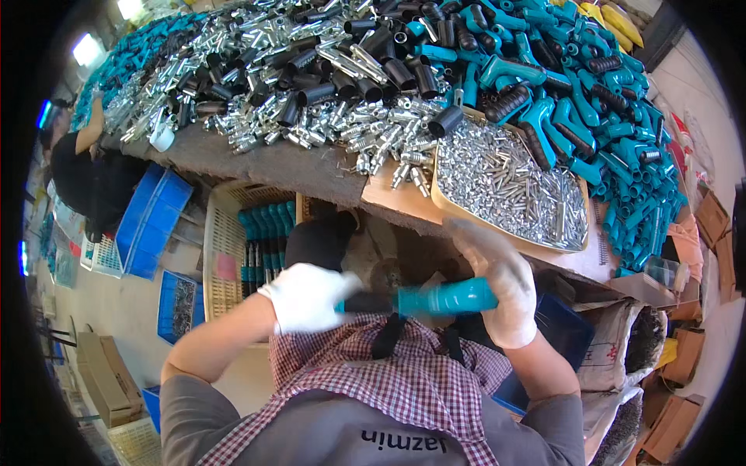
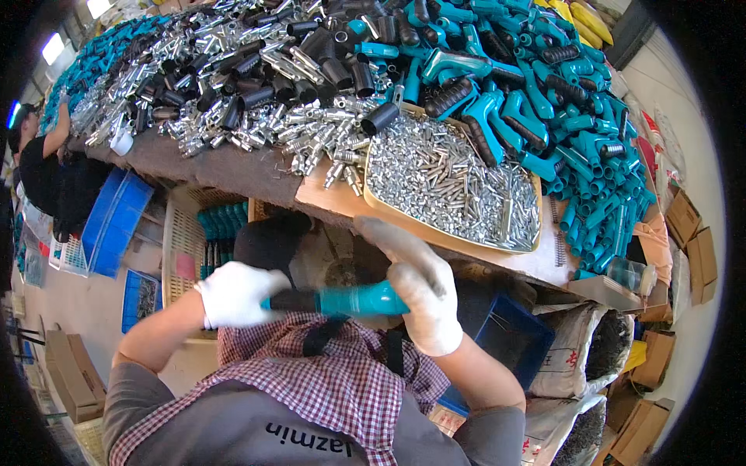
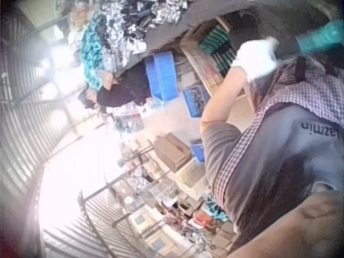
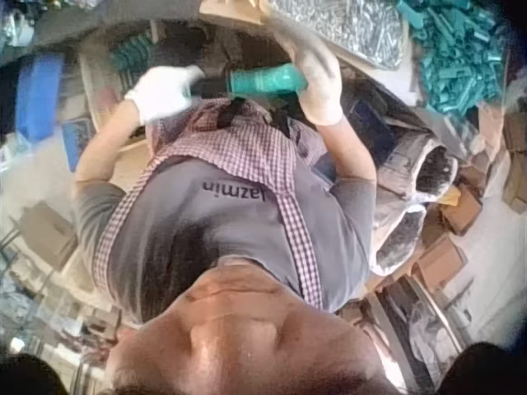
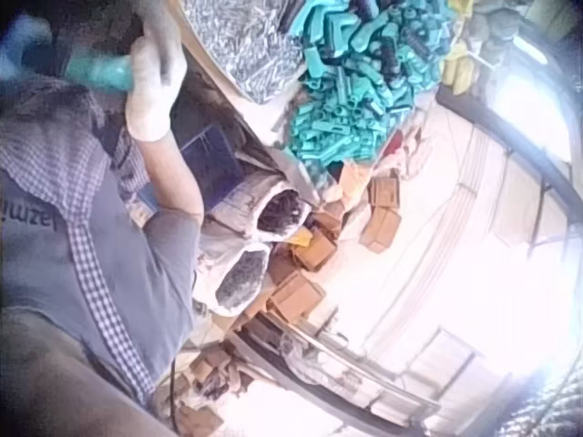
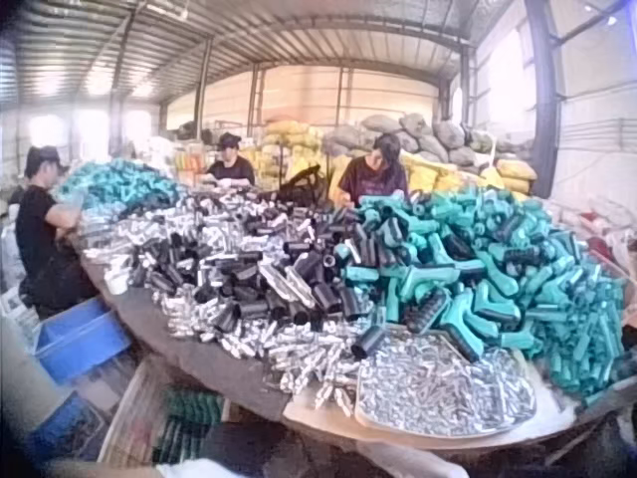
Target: The person assembles tools by inserting metal pins and springs into barrels, attaching plastic handles, and placing the completed tools into a crate.
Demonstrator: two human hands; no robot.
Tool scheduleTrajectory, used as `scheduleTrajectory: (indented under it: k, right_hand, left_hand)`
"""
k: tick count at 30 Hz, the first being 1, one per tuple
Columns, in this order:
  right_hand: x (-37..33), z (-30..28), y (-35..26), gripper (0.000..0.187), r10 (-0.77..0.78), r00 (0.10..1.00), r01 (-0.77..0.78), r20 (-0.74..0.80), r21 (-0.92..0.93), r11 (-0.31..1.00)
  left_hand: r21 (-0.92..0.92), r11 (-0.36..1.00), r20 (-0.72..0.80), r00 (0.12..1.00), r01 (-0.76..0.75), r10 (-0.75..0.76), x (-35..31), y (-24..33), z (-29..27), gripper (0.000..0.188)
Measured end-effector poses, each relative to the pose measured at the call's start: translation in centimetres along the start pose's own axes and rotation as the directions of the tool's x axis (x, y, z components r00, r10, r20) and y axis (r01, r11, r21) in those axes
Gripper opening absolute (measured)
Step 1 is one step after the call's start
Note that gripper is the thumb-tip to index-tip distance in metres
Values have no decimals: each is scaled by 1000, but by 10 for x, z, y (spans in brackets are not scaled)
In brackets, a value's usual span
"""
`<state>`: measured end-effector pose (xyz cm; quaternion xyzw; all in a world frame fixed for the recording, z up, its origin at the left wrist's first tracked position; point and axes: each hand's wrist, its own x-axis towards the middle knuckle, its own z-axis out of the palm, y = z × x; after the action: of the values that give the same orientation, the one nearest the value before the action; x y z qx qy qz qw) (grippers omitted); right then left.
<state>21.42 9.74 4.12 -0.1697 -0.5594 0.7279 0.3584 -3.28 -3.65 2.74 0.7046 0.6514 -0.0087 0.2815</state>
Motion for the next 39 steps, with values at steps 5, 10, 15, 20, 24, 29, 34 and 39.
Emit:
scheduleTrajectory:
  k: [5, 10, 15, 20, 24, 29, 34, 39]
  right_hand:
    - [-2, -9, 12, 39, -269, 962, 238, 43, -611, 755]
    - [2, -14, 2, 39, -104, 985, 138, 136, -274, 952]
    - [0, 18, 7, 32, -429, 876, 476, 219, -535, 698]
    - [14, -5, 5, 35, -192, 979, 132, -69, -503, 854]
    - [15, 23, -1, 28, -422, 742, 660, 522, -456, 596]
    - [17, -3, 11, 36, -268, 958, 284, 101, -453, 845]
    - [22, 5, 7, 27, -232, 855, 447, 464, -430, 785]
    - [1, 13, 18, 24, -328, 940, 334, 90, -436, 836]
  left_hand:
    - [-377, 924, -344, 936, -65, -74, 5, -10, 8, 44]
    - [-23, 959, -291, 919, -284, 265, 6, -5, 44, 36]
    - [-448, 894, -455, 861, -1, -227, 23, -19, 56, 36]
    - [-70, 962, -555, 811, -265, 184, 14, -14, 54, 31]
    - [-315, 946, -500, 861, -82, -92, 21, -21, 70, 30]
    - [-293, 941, -575, 818, -170, -31, 16, -17, 66, 33]
    - [-73, 991, -193, 976, -113, 97, 10, -11, 74, 33]
    - [-475, 880, -485, 836, -7, -256, 25, -17, 60, 26]
